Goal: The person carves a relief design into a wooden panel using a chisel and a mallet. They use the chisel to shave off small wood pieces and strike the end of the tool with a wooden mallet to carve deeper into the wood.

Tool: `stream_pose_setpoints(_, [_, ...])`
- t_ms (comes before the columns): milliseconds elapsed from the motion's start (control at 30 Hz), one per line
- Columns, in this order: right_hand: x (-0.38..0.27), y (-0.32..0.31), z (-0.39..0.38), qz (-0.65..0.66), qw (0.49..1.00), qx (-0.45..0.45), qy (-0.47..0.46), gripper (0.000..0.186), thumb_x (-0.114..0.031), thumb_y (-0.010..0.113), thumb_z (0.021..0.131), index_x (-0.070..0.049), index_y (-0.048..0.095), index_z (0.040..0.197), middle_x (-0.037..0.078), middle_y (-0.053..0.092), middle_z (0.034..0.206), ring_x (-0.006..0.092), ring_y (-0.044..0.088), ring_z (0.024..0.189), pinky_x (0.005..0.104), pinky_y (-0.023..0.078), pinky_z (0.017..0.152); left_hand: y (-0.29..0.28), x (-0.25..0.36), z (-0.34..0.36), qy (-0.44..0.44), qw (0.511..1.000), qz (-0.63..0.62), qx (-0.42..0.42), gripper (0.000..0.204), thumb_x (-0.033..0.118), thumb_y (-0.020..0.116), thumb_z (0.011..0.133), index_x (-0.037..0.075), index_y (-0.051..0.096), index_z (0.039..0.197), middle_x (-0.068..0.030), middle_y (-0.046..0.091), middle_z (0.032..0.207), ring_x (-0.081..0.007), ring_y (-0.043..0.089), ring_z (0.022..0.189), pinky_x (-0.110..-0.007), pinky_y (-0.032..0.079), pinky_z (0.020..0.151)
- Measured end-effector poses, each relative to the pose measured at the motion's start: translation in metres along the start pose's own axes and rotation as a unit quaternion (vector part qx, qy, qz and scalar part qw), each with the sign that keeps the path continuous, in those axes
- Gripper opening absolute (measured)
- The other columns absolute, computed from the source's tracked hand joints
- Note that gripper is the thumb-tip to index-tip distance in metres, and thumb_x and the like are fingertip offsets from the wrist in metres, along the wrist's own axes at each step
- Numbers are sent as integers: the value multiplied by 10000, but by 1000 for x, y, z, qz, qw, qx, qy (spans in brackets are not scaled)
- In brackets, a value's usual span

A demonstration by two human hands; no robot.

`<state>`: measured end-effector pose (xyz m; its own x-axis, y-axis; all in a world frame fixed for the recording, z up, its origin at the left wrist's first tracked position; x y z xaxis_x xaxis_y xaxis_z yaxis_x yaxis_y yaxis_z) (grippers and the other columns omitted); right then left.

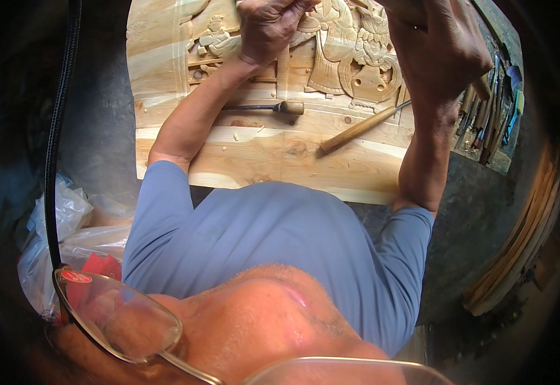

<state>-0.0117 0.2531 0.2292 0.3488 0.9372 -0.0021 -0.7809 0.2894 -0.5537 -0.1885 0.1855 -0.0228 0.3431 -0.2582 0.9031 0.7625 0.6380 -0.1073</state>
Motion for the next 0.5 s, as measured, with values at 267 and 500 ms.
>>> stream_pose_setpoints(267, [5,-1,-7,39,999,37,-2,545,51,765,735,-78,779,1264,165,793,1146,343,766,1099,413,581,991,8,92,11,206,914,351,-4,157,87,820,911,96,851,1065,-43,822,934,-161,658,528,-316,507,481])
stream_pose_setpoints(500, [6,-7,-5,65,997,45,12,530,34,810,763,-65,766,1281,148,796,1171,318,766,1119,391,580,1004,14,90,-1,273,871,409,-19,186,110,844,864,115,858,1050,-16,826,1002,-135,656,574,-305,488,497])
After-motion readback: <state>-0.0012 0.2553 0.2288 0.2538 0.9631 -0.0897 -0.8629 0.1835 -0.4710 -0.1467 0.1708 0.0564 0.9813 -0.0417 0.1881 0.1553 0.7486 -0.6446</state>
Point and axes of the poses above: each hand's wrist, its own z-axis towards the middle knuckle, its own y-axis out of the palm, x = y × z, the point moved 10 cm from there along z, towards the middle knuckle
